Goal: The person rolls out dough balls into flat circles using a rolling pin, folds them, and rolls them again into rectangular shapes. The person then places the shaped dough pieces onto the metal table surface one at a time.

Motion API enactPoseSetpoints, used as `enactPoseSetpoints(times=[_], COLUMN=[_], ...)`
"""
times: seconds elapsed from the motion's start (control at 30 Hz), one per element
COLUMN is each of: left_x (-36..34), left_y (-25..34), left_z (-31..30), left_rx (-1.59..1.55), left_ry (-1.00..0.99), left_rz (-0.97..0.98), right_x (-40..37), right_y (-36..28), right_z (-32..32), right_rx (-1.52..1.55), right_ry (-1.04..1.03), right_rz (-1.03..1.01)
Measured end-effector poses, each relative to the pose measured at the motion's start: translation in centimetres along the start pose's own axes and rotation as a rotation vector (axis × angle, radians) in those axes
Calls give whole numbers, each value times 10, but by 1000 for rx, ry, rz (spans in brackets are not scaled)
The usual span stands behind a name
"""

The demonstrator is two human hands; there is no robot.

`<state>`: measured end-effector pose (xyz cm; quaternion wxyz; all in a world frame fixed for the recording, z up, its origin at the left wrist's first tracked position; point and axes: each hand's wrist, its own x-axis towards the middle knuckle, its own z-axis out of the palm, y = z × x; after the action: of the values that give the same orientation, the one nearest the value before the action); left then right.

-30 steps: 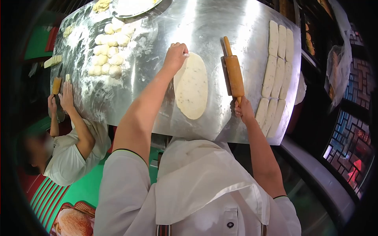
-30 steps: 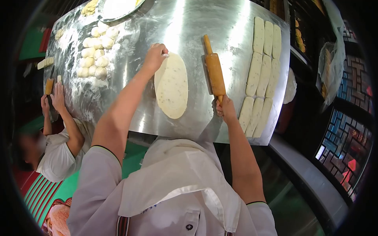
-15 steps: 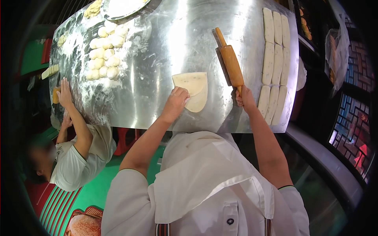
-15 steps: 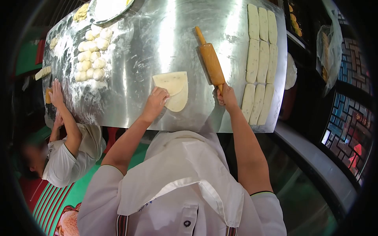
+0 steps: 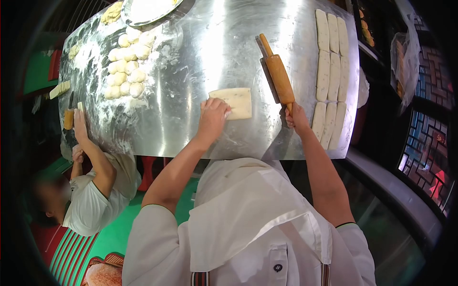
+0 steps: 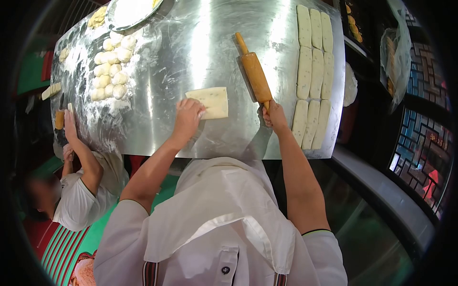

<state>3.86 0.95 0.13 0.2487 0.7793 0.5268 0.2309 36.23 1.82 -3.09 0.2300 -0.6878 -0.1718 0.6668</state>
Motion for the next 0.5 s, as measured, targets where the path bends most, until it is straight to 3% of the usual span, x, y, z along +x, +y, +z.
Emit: enactPoseSetpoints(times=[0.07,0.27,0.4,0.47,0.5], left_x=[20,23,-8,-30,-35], left_y=[-8,-23,6,19,24], left_z=[0,10,8,14,15], left_rx=[61,79,95,56,59], left_ry=[100,106,37,-179,-179], left_rz=[-26,17,-50,201,203], right_x=[0,-1,0,1,0], right_y=[-1,-1,1,1,1], right_z=[0,1,-1,0,0], right_rx=[-18,-18,-5,0,0], right_ry=[10,10,-9,-14,-10], right_rz=[-12,-6,-16,-17,-12])
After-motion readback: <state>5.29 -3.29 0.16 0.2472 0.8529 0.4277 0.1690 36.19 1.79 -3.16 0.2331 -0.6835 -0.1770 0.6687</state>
